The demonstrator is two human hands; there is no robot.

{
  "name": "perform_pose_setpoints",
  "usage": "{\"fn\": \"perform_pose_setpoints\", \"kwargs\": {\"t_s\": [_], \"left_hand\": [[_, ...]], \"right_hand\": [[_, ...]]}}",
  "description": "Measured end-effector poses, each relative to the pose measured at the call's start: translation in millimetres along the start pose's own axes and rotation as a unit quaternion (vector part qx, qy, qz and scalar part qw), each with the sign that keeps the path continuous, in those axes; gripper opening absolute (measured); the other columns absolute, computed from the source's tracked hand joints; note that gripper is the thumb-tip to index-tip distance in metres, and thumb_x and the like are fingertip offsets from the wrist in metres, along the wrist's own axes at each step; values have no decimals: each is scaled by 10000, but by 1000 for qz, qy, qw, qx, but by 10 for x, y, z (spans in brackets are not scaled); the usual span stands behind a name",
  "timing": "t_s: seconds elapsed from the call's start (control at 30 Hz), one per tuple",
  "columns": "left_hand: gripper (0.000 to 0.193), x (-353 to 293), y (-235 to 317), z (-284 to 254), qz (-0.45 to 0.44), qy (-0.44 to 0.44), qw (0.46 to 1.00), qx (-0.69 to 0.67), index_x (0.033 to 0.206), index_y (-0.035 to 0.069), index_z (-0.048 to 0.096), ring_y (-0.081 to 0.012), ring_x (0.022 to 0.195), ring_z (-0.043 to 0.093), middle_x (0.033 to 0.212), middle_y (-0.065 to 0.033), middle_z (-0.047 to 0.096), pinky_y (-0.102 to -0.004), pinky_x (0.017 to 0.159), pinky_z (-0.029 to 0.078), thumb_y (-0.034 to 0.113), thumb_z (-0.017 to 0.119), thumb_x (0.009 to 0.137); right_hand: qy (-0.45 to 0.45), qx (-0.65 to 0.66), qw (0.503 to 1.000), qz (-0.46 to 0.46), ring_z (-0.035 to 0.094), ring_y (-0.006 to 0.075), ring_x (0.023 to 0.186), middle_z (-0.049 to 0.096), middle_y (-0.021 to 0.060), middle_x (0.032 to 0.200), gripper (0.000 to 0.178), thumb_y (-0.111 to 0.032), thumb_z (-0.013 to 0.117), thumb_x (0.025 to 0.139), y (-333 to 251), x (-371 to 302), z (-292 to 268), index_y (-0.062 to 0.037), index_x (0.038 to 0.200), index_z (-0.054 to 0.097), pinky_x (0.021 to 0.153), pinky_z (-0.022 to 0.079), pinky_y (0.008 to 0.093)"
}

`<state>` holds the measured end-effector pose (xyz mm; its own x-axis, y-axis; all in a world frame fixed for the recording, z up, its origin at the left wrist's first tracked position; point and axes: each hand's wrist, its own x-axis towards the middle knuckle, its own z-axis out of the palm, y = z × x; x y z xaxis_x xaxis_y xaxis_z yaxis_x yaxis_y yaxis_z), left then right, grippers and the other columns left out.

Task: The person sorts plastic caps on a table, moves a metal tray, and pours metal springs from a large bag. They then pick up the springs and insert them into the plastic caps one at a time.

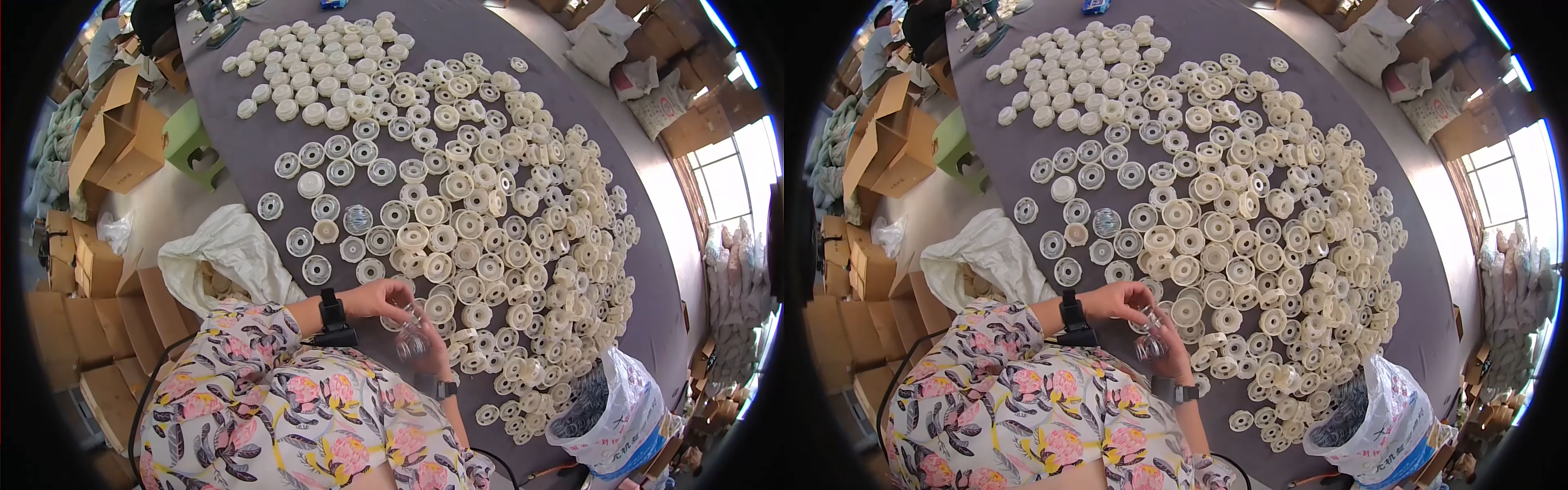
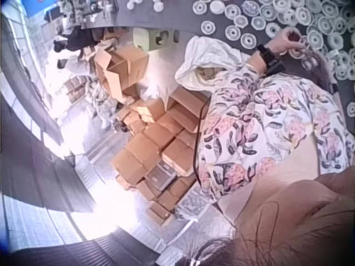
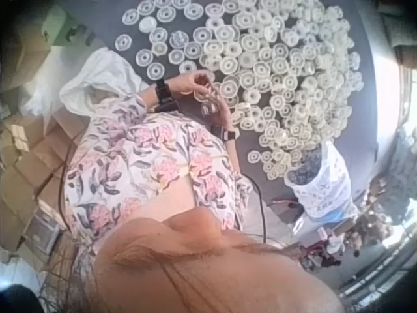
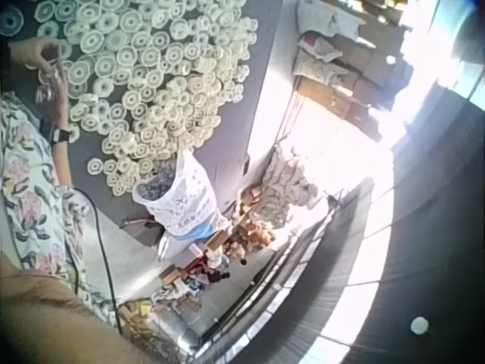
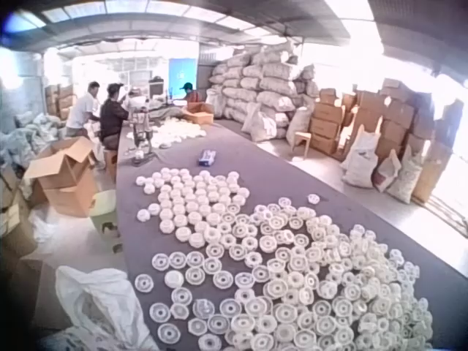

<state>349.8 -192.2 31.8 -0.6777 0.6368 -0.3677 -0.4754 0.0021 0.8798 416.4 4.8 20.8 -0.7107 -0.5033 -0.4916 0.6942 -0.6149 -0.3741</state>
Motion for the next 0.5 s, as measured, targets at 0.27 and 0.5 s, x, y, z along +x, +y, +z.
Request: {"fn": "perform_pose_setpoints", "kwargs": {"t_s": [0.27,0.5], "left_hand": [[342,389,203,-718,108,372,890,240,960,44,561,-158,815,548,907,-39,567,-288,724,447,205,721,704],[414,676,275,-978,155,365,758,518,1001,56,553,-290,899,532,959,-111,536,-377,784,430,226,694,650]], "right_hand": [[85,-100,991,4,562,164,889,528,124,1182,553,-368,528,841,-14,7,-72,-103,1302,379,670,498,325],[104,28,994,-18,564,182,903,536,105,1132,496,-289,540,847,14,17,-96,-74,1273,403,703,502,327]]}}
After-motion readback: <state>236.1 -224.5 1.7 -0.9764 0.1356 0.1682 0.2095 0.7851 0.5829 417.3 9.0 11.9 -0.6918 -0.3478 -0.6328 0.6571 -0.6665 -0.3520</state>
